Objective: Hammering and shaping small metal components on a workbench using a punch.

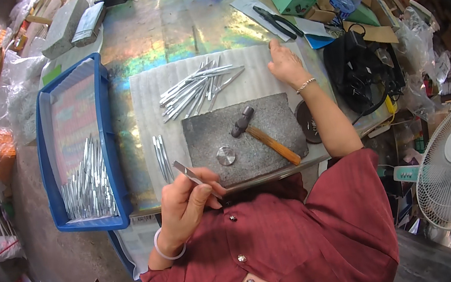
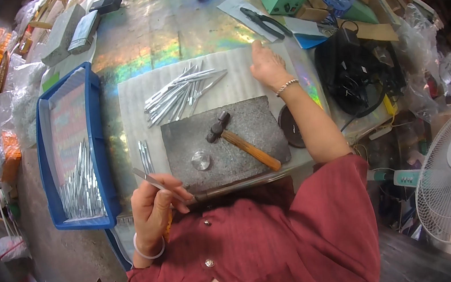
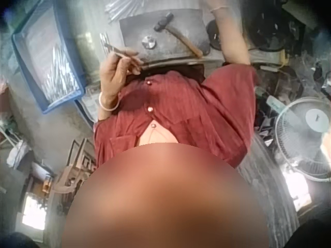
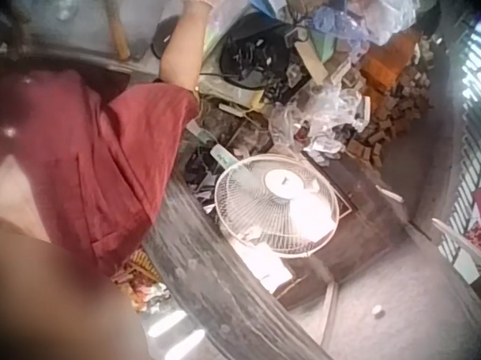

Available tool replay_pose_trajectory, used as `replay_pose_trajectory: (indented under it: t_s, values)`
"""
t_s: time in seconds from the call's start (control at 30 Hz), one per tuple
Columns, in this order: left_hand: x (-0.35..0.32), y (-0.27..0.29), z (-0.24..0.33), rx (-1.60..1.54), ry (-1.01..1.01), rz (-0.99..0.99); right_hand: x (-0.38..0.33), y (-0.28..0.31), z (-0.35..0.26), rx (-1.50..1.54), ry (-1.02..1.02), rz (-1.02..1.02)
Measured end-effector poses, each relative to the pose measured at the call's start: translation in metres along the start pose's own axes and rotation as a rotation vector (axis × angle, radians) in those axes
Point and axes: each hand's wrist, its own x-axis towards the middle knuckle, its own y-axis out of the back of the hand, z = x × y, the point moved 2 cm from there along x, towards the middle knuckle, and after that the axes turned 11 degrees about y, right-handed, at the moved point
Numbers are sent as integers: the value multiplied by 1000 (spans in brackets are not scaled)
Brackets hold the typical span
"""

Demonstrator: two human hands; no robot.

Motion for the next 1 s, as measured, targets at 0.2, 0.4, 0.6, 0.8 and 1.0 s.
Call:
replay_pose_trajectory:
  t_s: [0.2, 0.4, 0.6, 0.8, 1.0]
  values:
    - [-1, 2, 5, 121, -130, 80, -2, -2, 17, -63, -140, 36]
    - [1, -2, 10, -4, 10, 123, -13, 15, 12, 91, 78, 67]
    - [9, 1, -5, 78, -125, 91, -82, 126, -102, 358, 305, 165]
    - [16, -12, -9, -19, -108, 25, -132, 122, -174, 916, 447, -64]
    - [6, -11, -10, -154, -76, 94, -141, 96, -198, 1197, 361, -27]
